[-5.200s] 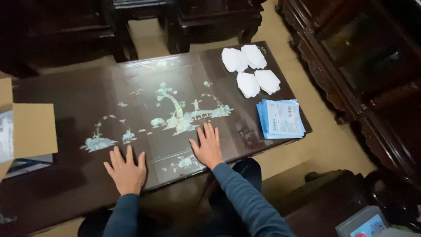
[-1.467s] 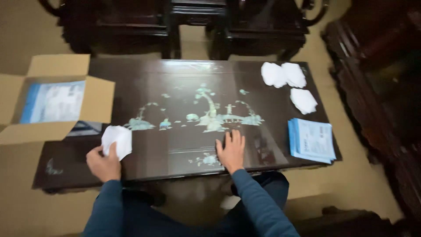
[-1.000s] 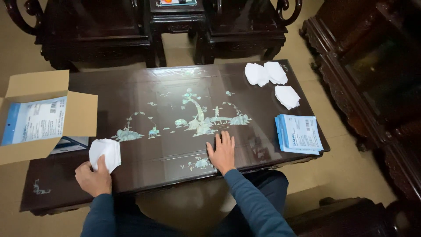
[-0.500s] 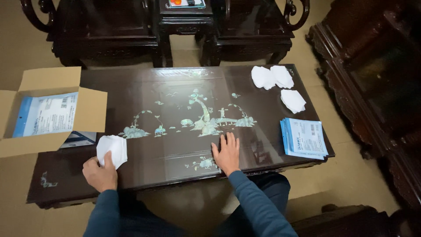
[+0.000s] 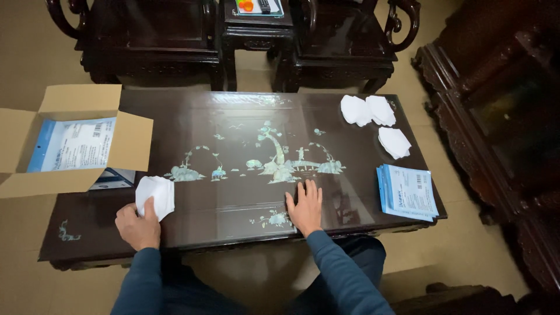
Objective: Manually folding face masks and inserting them into individual plastic envelopes
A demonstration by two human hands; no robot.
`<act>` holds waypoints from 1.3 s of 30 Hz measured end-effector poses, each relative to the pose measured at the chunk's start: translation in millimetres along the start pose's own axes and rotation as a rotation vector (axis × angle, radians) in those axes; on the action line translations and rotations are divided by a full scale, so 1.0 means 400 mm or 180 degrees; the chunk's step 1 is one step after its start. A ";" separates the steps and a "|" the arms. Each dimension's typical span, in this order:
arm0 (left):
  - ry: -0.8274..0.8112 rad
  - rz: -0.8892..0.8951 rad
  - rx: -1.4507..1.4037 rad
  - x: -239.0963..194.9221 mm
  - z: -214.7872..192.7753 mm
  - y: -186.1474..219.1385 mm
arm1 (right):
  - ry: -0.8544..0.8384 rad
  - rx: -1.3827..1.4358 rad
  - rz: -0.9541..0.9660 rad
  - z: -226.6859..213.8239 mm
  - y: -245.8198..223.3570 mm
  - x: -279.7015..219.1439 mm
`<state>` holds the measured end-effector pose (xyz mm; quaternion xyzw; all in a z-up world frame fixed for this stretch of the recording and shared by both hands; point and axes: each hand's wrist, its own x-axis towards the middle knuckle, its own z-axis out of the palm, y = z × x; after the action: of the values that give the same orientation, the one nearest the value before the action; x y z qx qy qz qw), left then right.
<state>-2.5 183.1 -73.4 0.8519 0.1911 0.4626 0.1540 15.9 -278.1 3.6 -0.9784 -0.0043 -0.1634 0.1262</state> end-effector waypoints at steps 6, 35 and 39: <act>-0.0085 -0.0106 0.0149 -0.001 0.002 -0.003 | 0.0069 0.0050 0.0000 -0.014 -0.009 0.000; -0.0770 -0.0690 -0.1146 0.140 -0.162 0.193 | 0.0173 0.0868 0.0193 -0.022 -0.010 0.038; -0.2240 -0.1225 -0.2008 0.162 -0.162 0.319 | 0.0002 0.2934 0.0339 -0.100 -0.122 0.108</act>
<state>-1.6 106.6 63.9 0.8175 0.1322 0.1461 0.5411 41.8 -242.3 66.0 -0.8191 -0.0262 -0.1381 0.5562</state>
